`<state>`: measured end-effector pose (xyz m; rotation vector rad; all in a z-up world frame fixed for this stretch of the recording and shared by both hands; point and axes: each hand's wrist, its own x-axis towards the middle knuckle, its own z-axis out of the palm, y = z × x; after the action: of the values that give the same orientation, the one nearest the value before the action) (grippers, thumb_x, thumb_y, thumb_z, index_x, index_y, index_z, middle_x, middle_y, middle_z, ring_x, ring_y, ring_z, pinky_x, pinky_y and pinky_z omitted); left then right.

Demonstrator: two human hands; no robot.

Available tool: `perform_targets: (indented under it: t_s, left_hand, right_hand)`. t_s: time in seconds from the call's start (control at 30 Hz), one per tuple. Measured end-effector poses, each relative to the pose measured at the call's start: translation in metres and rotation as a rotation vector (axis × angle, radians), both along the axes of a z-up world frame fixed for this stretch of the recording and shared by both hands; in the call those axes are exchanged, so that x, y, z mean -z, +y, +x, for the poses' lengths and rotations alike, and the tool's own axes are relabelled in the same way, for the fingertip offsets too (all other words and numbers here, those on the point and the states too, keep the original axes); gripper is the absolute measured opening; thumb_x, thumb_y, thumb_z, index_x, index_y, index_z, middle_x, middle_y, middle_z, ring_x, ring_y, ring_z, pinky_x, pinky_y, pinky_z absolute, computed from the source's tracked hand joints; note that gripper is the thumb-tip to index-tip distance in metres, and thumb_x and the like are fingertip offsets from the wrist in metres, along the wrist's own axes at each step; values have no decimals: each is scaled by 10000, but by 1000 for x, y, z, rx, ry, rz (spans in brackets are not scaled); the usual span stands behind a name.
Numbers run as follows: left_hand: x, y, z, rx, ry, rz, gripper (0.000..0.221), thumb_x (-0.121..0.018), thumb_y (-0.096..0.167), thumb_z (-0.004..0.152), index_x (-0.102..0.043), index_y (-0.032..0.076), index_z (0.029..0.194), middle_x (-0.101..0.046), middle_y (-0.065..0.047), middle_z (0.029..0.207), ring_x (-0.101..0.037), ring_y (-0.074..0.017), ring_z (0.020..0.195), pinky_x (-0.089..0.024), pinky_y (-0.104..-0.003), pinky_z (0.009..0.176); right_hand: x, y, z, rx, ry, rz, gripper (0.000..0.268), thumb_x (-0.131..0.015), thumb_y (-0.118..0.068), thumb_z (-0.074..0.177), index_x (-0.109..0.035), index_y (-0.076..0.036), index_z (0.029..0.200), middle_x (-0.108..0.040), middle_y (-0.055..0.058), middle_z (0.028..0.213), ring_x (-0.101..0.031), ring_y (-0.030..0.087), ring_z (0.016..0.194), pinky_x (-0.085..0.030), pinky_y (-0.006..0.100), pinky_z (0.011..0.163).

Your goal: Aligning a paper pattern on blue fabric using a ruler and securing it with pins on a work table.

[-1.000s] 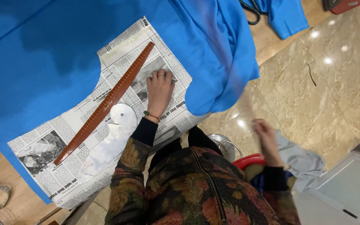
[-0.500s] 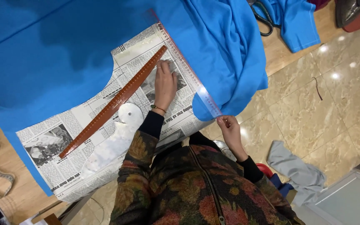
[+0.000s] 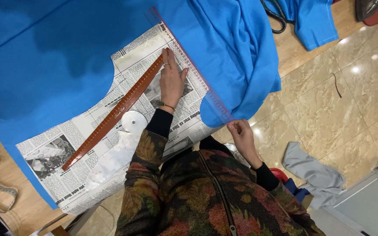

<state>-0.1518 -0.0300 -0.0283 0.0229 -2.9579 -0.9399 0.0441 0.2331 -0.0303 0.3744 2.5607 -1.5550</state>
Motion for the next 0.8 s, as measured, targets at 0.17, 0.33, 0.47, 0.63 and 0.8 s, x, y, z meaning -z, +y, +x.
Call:
perform_targets:
  t_s: [0.17, 0.33, 0.47, 0.63, 0.8]
  left_hand:
    - [-14, 1, 5, 20, 4, -80, 758, -726, 299, 1033, -301, 17, 1594, -177, -356, 1619, -692, -540, 1037, -704, -514, 692]
    - [-17, 0, 5, 55, 29, -107, 699, -726, 431, 1019, -448, 72, 1551, -182, -335, 1622, -700, -538, 1020, -697, -503, 646]
    - [-1, -1, 1, 46, 43, -113, 704, -764, 453, 985, -499, 52, 1499, -157, -360, 1610, -697, -562, 993, -696, -527, 645]
    - [-7, -1, 1, 55, 6, -102, 721, -765, 471, 982, -485, -1, 1449, -165, -373, 1598, -686, -572, 1006, -692, -539, 663]
    - [-7, 2, -2, 30, -50, -80, 771, -766, 501, 965, -466, -94, 1352, -278, -409, 1537, -684, -581, 989, -693, -532, 672]
  right_hand:
    - [3, 9, -2, -65, 14, 95, 157, -762, -245, 1008, -724, -94, 998, -504, 53, 831, -529, 186, 733, -464, 321, 708]
    - [8, 8, -1, -102, 19, 75, 160, -773, -241, 991, -720, -91, 1009, -508, 65, 823, -560, 207, 731, -472, 344, 699]
    - [17, 12, -3, -118, 4, 62, 179, -795, -270, 982, -740, -102, 1009, -530, 71, 841, -586, 220, 763, -492, 343, 732]
    - [19, 14, -5, -136, 22, 79, 196, -792, -280, 988, -742, -91, 988, -575, 114, 889, -622, 276, 784, -494, 364, 717]
    - [12, 12, -8, -104, -56, 72, 198, -793, -287, 986, -742, -96, 981, -635, 107, 893, -653, 260, 787, -501, 352, 709]
